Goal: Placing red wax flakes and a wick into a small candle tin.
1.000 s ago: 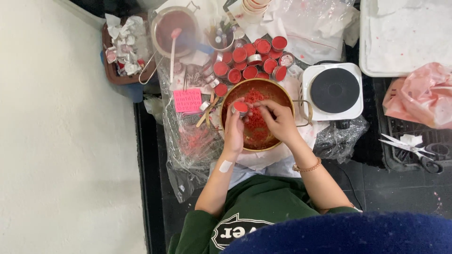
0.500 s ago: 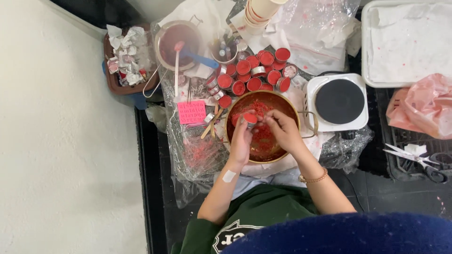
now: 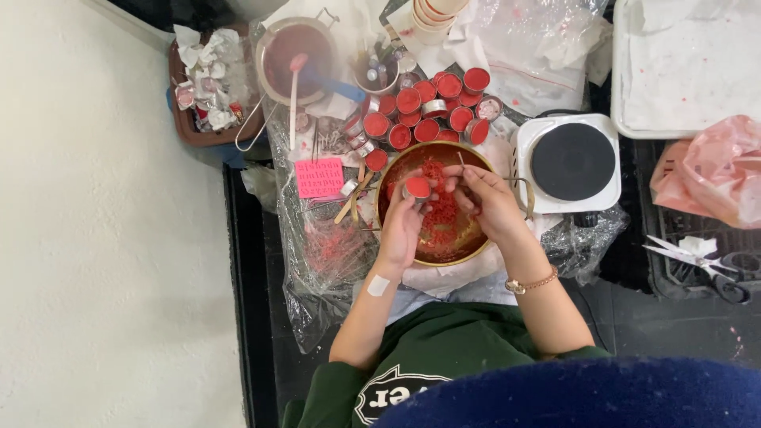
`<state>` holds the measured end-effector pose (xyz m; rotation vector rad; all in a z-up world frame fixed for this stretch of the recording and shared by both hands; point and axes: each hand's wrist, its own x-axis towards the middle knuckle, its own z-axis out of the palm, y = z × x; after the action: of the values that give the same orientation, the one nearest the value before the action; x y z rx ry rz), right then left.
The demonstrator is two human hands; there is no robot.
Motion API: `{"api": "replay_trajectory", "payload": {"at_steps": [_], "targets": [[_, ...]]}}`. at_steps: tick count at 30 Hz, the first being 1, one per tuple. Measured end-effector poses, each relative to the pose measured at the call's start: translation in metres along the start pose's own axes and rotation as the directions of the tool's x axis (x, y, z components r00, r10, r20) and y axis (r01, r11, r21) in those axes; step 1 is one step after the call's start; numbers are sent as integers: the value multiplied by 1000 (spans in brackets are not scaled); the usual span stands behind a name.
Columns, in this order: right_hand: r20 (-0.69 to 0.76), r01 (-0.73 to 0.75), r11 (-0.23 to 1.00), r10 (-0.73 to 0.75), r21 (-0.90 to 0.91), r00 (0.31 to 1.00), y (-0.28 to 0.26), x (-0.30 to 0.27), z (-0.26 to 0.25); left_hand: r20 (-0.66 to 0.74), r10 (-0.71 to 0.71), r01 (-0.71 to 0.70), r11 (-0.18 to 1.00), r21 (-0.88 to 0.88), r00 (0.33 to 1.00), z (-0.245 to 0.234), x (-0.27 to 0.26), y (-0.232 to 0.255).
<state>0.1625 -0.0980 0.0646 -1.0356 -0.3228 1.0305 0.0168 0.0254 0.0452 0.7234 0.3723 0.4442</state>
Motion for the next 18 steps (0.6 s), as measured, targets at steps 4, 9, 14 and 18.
{"api": "replay_trajectory", "payload": {"at_steps": [4, 9, 14, 18], "targets": [[-8, 14, 998, -14, 58, 1000, 7, 1, -13, 50, -134, 140, 977, -161, 990, 0, 10, 10], [-49, 34, 985, -43, -167, 998, 5, 2, 2, 212, -39, 62, 993, -99, 976, 20, 44, 56], [-31, 69, 976, -78, -208, 996, 6, 6, 12, 203, 51, -87, 981, 172, 978, -6, 84, 46], [-23, 27, 965, -34, -262, 999, 10, 5, 14, 74, -81, 63, 973, 224, 994, -31, 72, 11]]}}
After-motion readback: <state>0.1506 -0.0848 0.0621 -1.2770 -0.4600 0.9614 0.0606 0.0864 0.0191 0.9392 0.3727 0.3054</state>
